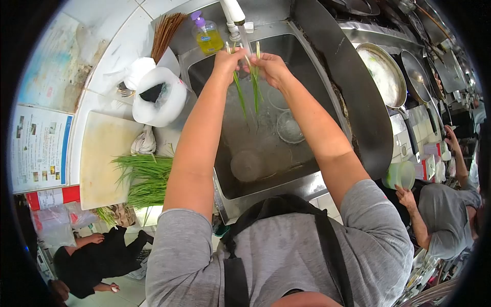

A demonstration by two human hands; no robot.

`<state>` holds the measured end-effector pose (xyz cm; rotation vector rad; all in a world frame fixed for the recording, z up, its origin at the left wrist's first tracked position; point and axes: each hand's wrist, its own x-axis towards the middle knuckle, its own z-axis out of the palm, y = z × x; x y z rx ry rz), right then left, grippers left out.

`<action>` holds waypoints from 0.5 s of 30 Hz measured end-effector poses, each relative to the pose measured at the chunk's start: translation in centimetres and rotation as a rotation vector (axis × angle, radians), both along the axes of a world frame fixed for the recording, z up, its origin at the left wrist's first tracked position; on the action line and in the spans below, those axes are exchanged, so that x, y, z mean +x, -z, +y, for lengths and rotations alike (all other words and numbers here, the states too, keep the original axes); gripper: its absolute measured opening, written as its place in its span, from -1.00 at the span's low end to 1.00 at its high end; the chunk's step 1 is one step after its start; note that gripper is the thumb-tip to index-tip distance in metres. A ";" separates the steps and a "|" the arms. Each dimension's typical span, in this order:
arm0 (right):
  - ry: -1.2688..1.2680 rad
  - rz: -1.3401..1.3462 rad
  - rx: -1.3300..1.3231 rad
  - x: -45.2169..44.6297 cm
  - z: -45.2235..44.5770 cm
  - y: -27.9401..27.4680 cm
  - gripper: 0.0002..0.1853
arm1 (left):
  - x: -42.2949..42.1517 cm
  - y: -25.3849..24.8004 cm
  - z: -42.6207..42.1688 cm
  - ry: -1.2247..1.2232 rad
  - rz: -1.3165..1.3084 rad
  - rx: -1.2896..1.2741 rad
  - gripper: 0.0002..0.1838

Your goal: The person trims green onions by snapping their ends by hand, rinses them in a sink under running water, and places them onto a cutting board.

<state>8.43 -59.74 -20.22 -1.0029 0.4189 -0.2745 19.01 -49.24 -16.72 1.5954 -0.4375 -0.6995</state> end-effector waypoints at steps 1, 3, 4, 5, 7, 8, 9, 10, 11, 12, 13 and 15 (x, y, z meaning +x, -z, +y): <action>0.030 0.008 0.044 -0.4 0.1 0.2 -0.77 | 0.1 0.2 0.0 0.004 0.003 -0.002 -0.82; 0.066 0.021 0.090 -1.5 0.4 0.2 -0.76 | -0.1 0.5 0.0 -0.100 0.180 -0.087 -0.83; 0.065 0.081 0.071 -2.1 0.6 -0.1 -0.75 | -0.4 0.5 0.2 -0.095 0.183 -0.086 -0.83; 0.062 0.140 0.052 -2.6 0.8 -0.4 -0.75 | -0.7 0.5 0.4 -0.050 0.137 -0.024 -0.82; 0.050 0.127 0.039 -3.2 1.2 -0.5 -0.76 | -1.6 0.2 0.7 0.075 0.036 0.079 -0.84; 0.032 0.112 0.026 -3.4 1.5 -0.4 -0.77 | -2.3 0.2 0.9 0.074 0.040 0.083 -0.84; 0.029 0.115 0.031 -3.7 2.0 -0.6 -0.77 | -3.2 0.1 1.3 0.104 -0.002 0.035 -0.85; 0.006 0.088 -0.044 -4.1 2.5 -0.9 -0.77 | -3.9 -0.1 1.8 0.134 -0.044 -0.013 -0.86; -0.019 0.060 -0.119 -4.4 2.9 -1.2 -0.77 | -4.4 -0.3 2.3 0.040 -0.037 -0.095 -0.84; -0.023 0.061 -0.117 -4.9 3.4 -1.7 -0.77 | -4.6 -0.4 2.8 0.036 -0.035 -0.093 -0.84; -0.011 0.033 -0.153 -5.4 3.8 -2.3 -0.76 | -4.7 -0.4 3.1 0.026 -0.073 -0.060 -0.84; -0.004 0.008 -0.183 -6.2 4.5 -2.5 -0.74 | -5.1 -0.7 4.2 0.011 -0.106 -0.021 -0.85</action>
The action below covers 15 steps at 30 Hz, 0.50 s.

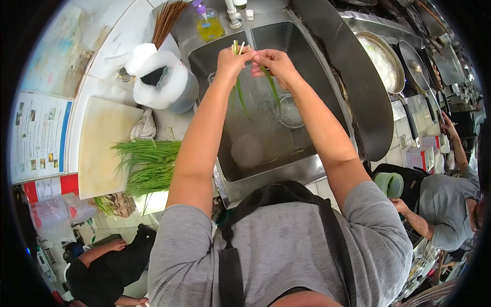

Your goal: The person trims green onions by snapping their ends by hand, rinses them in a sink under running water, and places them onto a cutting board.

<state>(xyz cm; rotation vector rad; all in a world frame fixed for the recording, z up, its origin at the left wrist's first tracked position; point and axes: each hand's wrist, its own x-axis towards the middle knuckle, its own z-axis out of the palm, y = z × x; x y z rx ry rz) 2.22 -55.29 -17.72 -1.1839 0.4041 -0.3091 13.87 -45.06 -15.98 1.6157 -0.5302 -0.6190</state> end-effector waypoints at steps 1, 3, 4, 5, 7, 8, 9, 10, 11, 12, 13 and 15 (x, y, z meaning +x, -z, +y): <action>0.003 0.016 -0.044 -0.3 0.2 0.0 -0.77 | -0.1 -0.5 0.5 0.009 0.011 -0.018 -0.84; 0.005 0.031 -0.086 -1.0 0.5 0.3 -0.80 | 0.2 -1.2 1.5 0.018 0.021 -0.035 -0.84; 0.013 0.058 -0.129 -1.3 0.7 0.6 -0.82 | 1.0 -1.7 2.1 -0.031 0.087 -0.114 -0.84; 0.023 0.084 -0.172 -1.6 0.7 0.9 -0.83 | 1.8 -2.1 2.7 -0.079 0.152 -0.193 -0.83; 0.036 0.077 -0.113 -2.3 0.9 0.8 -0.84 | 2.5 -4.0 4.1 -0.084 0.086 -0.176 -0.82; 0.047 0.073 -0.053 -2.6 1.0 0.7 -0.84 | 2.4 -4.8 4.7 -0.091 0.023 -0.157 -0.81; 0.044 0.073 -0.056 -2.7 1.1 0.4 -0.84 | 1.7 -5.7 5.5 -0.095 0.022 -0.160 -0.81; 0.053 0.064 -0.061 -2.5 1.0 0.0 -0.84 | 0.8 -6.7 6.5 -0.064 -0.074 -0.030 -0.81; 0.062 0.053 -0.064 -2.3 1.0 -0.4 -0.84 | 0.1 -7.4 7.5 -0.035 -0.171 0.103 -0.81; 0.056 0.048 -0.063 -1.9 0.9 -0.4 -0.84 | -0.2 -7.1 8.6 -0.040 -0.175 0.105 -0.81; 0.052 0.040 -0.062 -1.1 0.5 -0.4 -0.82 | -0.3 -6.4 9.8 0.033 -0.279 0.177 -0.82; 0.038 0.031 -0.060 0.7 -0.2 -0.4 -0.80 | -0.5 -5.8 11.1 0.097 -0.382 0.253 -0.81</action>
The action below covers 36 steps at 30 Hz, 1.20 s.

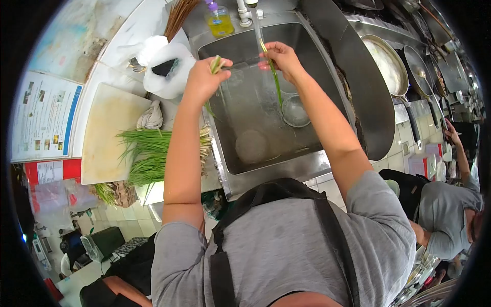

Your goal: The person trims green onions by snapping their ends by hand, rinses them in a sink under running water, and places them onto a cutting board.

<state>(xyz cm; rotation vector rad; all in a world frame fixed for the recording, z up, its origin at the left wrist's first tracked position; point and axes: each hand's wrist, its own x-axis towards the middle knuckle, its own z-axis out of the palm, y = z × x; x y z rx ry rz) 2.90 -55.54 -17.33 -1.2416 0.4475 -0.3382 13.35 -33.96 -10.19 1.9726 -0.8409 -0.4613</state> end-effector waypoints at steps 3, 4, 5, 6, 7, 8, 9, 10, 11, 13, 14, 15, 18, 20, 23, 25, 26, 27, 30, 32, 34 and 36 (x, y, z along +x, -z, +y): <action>0.005 0.008 0.101 3.7 -1.4 -0.4 -0.72 | -0.8 -0.5 -0.1 0.034 -0.037 0.057 -0.82; 0.000 -0.003 0.092 4.8 -2.0 -0.6 -0.72 | -0.6 -0.8 -1.0 0.028 -0.048 0.048 -0.82; 0.028 0.009 0.154 5.8 -2.5 -0.5 -0.73 | -0.2 -1.1 -2.1 -0.009 0.056 0.047 -0.83; 0.058 0.023 0.217 6.6 -3.0 -0.3 -0.74 | 0.2 -1.1 -3.3 -0.045 0.163 0.046 -0.83; 0.058 0.019 0.210 7.3 -3.5 0.4 -0.74 | 0.8 -0.5 -4.6 -0.021 0.190 -0.043 -0.83; 0.133 0.047 0.171 8.0 -3.9 1.4 -0.78 | 1.3 0.1 -6.2 -0.020 0.188 -0.048 -0.83; 0.208 0.077 0.134 8.3 -4.3 2.0 -0.81 | 2.1 1.2 -7.8 -0.081 0.168 -0.049 -0.84; 0.208 0.077 0.133 8.2 -4.5 2.1 -0.81 | 2.7 2.4 -9.3 -0.141 0.148 -0.049 -0.84; 0.230 0.070 0.103 7.9 -4.4 2.2 -0.86 | 2.9 3.8 -10.8 -0.141 0.149 -0.049 -0.84; 0.252 0.066 0.071 6.7 -4.3 2.4 -0.90 | 2.6 5.7 -13.4 -0.286 0.175 -0.184 -0.83; 0.172 0.048 0.064 5.9 -4.4 2.4 -0.90 | 2.4 6.2 -14.2 -0.286 0.179 -0.187 -0.83; 0.093 0.034 0.063 4.9 -4.4 2.4 -0.90 | 1.9 6.5 -14.6 -0.273 0.260 -0.173 -0.80; 0.088 0.089 -0.016 3.1 -4.3 2.2 -0.89 | 0.3 7.2 -14.6 -0.234 0.383 -0.190 -0.77; 0.078 0.062 -0.066 2.5 -4.3 1.9 -0.90 | -0.1 7.2 -14.2 -0.200 0.413 -0.222 -0.75; 0.088 0.006 -0.188 1.9 -3.8 1.4 -0.88 | -0.9 5.8 -13.3 -0.223 0.438 -0.225 -0.73; 0.102 -0.028 -0.256 1.9 -3.4 0.6 -0.85 | -1.2 4.9 -12.6 -0.223 0.420 -0.209 -0.74; 0.038 -0.067 -0.296 1.6 -3.4 0.1 -0.84 | -1.2 4.4 -12.1 -0.220 0.406 -0.194 -0.75; -0.030 -0.107 -0.335 1.5 -3.2 -0.4 -0.83 | -1.4 3.6 -11.4 -0.236 0.400 -0.194 -0.75; -0.124 -0.129 -0.389 0.5 -1.7 -2.9 -0.83 | -1.7 1.1 -9.5 -0.196 0.362 -0.199 -0.77; -0.155 -0.143 -0.447 0.0 -0.9 -4.3 -0.83 | -1.7 -0.2 -8.4 -0.133 0.266 -0.206 -0.78; -0.159 -0.203 -0.468 -0.6 0.2 -6.0 -0.82 | -2.2 -2.4 -7.2 -0.130 0.254 -0.205 -0.76; -0.163 -0.241 -0.478 -1.4 1.3 -8.1 -0.82 | -2.9 -4.4 -5.9 -0.117 0.176 -0.209 -0.75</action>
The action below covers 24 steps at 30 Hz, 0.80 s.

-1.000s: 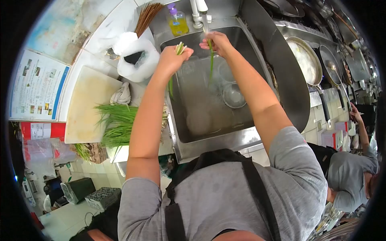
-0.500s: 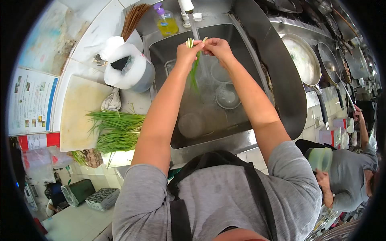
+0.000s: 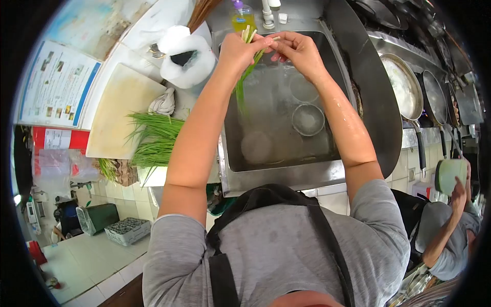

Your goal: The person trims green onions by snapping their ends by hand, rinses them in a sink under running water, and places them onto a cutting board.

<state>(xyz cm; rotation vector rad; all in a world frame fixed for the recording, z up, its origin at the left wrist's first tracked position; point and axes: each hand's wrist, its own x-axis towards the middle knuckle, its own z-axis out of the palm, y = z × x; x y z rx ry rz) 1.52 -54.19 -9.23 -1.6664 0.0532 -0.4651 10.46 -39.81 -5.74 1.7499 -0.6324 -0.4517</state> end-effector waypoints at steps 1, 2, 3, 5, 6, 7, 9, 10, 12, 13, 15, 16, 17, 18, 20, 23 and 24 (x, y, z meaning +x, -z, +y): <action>0.013 -0.012 -0.006 -0.3 0.5 -0.9 -0.81 | -0.6 -1.0 0.7 0.002 -0.025 -0.012 -0.75; 0.027 -0.024 -0.012 -0.7 1.1 -1.7 -0.81 | -0.8 -1.8 1.4 0.000 -0.034 -0.022 -0.75; 0.023 -0.033 -0.023 -0.9 1.7 -2.7 -0.81 | -1.1 -2.8 2.3 -0.020 -0.185 0.008 -0.75; 0.033 -0.116 -0.137 -1.4 3.4 -4.7 -0.81 | -1.7 -4.7 4.7 -0.053 -0.344 0.030 -0.76; 0.024 -0.128 -0.147 -1.5 4.5 -5.6 -0.81 | -2.3 -6.2 6.2 -0.051 -0.436 0.037 -0.76; 0.026 -0.108 -0.140 -1.6 5.6 -6.6 -0.82 | -2.8 -7.6 7.8 -0.050 -0.528 0.044 -0.76; -0.014 -0.110 -0.135 -2.2 8.9 -8.9 -0.82 | -3.5 -9.7 11.4 -0.072 -0.539 0.057 -0.76; -0.028 -0.124 -0.147 -2.4 10.9 -9.6 -0.82 | -3.8 -10.6 13.3 -0.083 -0.535 0.077 -0.77; -0.108 -0.200 -0.098 -2.7 15.2 -11.0 -0.81 | -4.6 -11.8 17.7 -0.095 -0.529 0.073 -0.77; -0.126 -0.217 -0.108 -3.1 17.8 -11.8 -0.81 | -5.1 -12.1 20.1 -0.061 -0.472 0.035 -0.78; -0.158 -0.223 -0.136 -3.5 22.2 -12.6 -0.82 | -6.0 -12.4 24.8 -0.038 -0.406 0.004 -0.79; -0.174 -0.215 -0.152 -3.7 24.5 -12.8 -0.83 | -6.5 -12.5 27.3 -0.052 -0.414 -0.005 -0.79; -0.184 -0.187 -0.146 -4.0 26.9 -12.9 -0.83 | -6.9 -12.5 29.8 -0.059 -0.428 -0.004 -0.80; -0.200 -0.190 -0.157 -4.4 29.1 -13.1 -0.83 | -7.3 -12.6 32.2 -0.068 -0.439 -0.002 -0.80; -0.232 -0.155 -0.185 -5.3 33.6 -13.0 -0.82 | -8.4 -12.3 36.9 -0.118 -0.401 0.001 -0.79; -0.289 -0.147 -0.233 -5.9 39.4 -12.2 -0.82 | -9.7 -11.0 43.3 -0.168 -0.449 0.041 -0.78; -0.292 -0.163 -0.301 -5.9 41.0 -11.7 -0.82 | -10.0 -10.6 45.0 -0.176 -0.541 0.101 -0.77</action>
